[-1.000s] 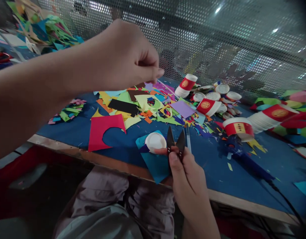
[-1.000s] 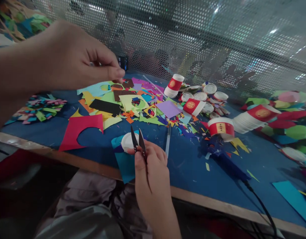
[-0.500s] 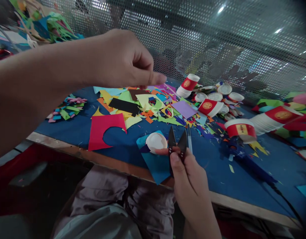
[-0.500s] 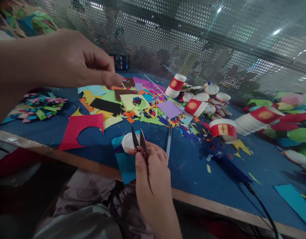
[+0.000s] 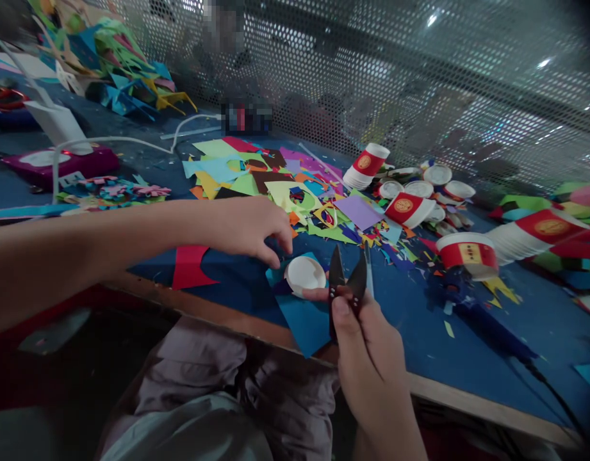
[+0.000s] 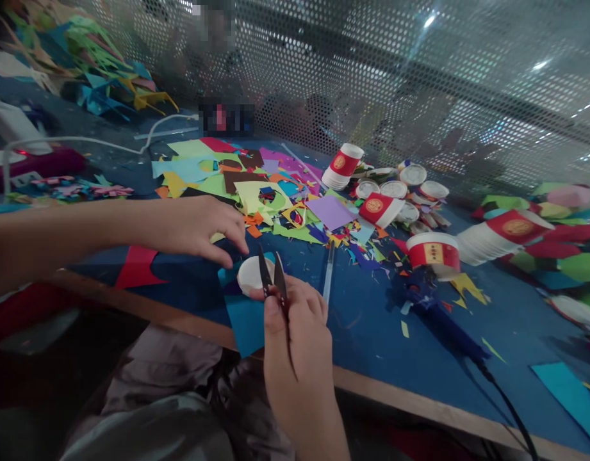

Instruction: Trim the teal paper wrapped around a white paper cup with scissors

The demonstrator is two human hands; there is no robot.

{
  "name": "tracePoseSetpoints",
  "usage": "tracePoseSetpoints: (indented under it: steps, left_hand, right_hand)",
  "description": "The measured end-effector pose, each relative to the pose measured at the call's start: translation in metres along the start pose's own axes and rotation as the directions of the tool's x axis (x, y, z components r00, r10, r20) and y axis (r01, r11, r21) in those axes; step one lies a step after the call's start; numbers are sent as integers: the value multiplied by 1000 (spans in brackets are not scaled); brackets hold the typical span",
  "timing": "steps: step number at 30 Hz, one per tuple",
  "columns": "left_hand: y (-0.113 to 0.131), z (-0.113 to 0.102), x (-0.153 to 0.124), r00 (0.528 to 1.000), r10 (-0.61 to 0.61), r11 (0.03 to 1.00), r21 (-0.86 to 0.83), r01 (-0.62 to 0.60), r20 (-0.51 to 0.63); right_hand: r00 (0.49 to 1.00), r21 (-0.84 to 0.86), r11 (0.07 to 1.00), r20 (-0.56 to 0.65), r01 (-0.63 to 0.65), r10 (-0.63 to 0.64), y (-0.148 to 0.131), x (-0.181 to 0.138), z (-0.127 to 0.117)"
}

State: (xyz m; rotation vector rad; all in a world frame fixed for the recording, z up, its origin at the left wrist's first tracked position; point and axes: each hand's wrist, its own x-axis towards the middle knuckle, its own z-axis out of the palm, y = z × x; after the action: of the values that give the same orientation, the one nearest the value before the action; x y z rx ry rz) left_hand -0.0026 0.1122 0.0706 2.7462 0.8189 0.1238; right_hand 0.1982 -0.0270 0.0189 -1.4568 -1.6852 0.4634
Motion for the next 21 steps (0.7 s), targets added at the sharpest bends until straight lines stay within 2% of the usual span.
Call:
tracePoseSetpoints:
  steps: [5, 11, 15, 18, 21]
  left_hand:
    - [0, 13, 0, 998, -1, 999, -52, -2, -59]
    - [-1, 18, -2, 995, -33, 999, -46, 29, -99]
    - [-1, 17, -4, 990, -52, 999, -23, 49, -135]
    - [-2, 8, -5, 966, -147, 989, -55, 138, -212]
    - [-3, -6, -7, 916, -281, 958, -138, 251, -287]
  right_hand:
    - [998, 18, 998, -11, -54, 54, -4, -1, 2]
    - [1000, -2, 1000, -11, -6, 6, -5, 0, 2]
    - [1000, -15, 1000, -7, -25, 25, -5, 0, 1]
    - [999, -20, 999, -26, -27, 27, -4, -1, 2]
    - [1000, 8, 1000, -17, -21, 21, -3, -1, 2]
